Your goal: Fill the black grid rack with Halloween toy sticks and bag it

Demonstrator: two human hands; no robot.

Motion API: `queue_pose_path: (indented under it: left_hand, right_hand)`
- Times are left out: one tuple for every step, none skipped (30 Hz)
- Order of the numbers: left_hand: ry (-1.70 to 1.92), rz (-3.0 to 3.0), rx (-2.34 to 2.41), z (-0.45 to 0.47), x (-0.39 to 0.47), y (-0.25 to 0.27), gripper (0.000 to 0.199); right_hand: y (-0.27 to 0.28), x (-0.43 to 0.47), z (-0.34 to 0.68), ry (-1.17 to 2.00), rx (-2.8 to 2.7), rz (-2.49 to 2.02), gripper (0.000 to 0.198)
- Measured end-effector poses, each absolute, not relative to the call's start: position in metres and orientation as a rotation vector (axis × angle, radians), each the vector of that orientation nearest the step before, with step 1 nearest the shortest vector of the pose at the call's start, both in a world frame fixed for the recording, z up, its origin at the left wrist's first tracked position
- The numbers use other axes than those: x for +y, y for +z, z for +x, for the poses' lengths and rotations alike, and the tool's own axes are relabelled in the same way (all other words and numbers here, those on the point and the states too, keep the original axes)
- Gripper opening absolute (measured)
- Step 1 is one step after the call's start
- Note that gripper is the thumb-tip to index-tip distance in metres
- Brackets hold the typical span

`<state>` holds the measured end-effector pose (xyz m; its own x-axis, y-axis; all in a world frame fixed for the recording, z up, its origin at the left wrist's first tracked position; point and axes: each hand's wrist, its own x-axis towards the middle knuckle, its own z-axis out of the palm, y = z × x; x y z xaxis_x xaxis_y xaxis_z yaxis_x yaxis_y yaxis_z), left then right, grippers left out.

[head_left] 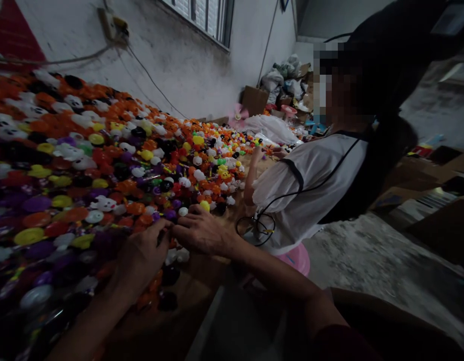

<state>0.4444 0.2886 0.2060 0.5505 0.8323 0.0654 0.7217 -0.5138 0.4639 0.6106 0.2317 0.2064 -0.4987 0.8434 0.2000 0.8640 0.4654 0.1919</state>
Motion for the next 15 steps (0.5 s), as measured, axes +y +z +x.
queue_pose_path:
  left_hand:
    - [0.386, 2.416, 1.265, 0.445, 0.288, 0.205, 0.038]
    - [0.381, 2.423, 1.261, 0.445, 0.288, 0.204, 0.039]
    - [0.381, 2.426, 1.254, 0.444, 0.287, 0.203, 0.039]
    - [0.384, 2.426, 1.245, 0.444, 0.287, 0.202, 0.039]
    - [0.384, 2.427, 1.233, 0.443, 0.287, 0.201, 0.039]
    - [0.387, 2.427, 1.226, 0.442, 0.286, 0.201, 0.039]
    - [0.391, 2.429, 1.219, 0.441, 0.286, 0.200, 0.039]
    - [0.400, 2.431, 1.218, 0.440, 0.286, 0.200, 0.038]
    - [0.417, 2.433, 1.220, 0.440, 0.286, 0.199, 0.038]
    - [0.435, 2.436, 1.219, 0.439, 0.286, 0.198, 0.037]
    - [0.452, 2.440, 1.214, 0.438, 0.286, 0.197, 0.036]
    - [0.466, 2.444, 1.208, 0.437, 0.286, 0.196, 0.035]
    - [0.475, 2.446, 1.199, 0.436, 0.287, 0.194, 0.034]
    - [0.482, 2.446, 1.190, 0.434, 0.288, 0.192, 0.033]
    - [0.485, 2.445, 1.186, 0.433, 0.289, 0.191, 0.033]
  right_hand:
    - [0.204, 0.232, 0.611, -0.406, -2.618, -1.531, 0.017]
    - [0.202, 0.231, 0.611, -0.402, -2.617, -1.524, 0.018]
    - [0.200, 0.231, 0.611, -0.397, -2.619, -1.515, 0.018]
    - [0.198, 0.232, 0.611, -0.392, -2.623, -1.508, 0.019]
    - [0.197, 0.232, 0.610, -0.386, -2.627, -1.508, 0.019]
    - [0.195, 0.232, 0.610, -0.380, -2.627, -1.515, 0.020]
    - [0.194, 0.233, 0.609, -0.373, -2.623, -1.525, 0.020]
    - [0.194, 0.233, 0.608, -0.365, -2.619, -1.531, 0.019]
    - [0.193, 0.233, 0.607, -0.354, -2.616, -1.531, 0.018]
    - [0.193, 0.233, 0.606, -0.340, -2.615, -1.524, 0.018]
    - [0.193, 0.233, 0.605, -0.325, -2.614, -1.515, 0.018]
    - [0.194, 0.233, 0.603, -0.311, -2.612, -1.509, 0.018]
    - [0.194, 0.233, 0.602, -0.299, -2.610, -1.505, 0.018]
    - [0.194, 0.233, 0.601, -0.291, -2.607, -1.504, 0.018]
    - [0.194, 0.232, 0.600, -0.290, -2.601, -1.505, 0.018]
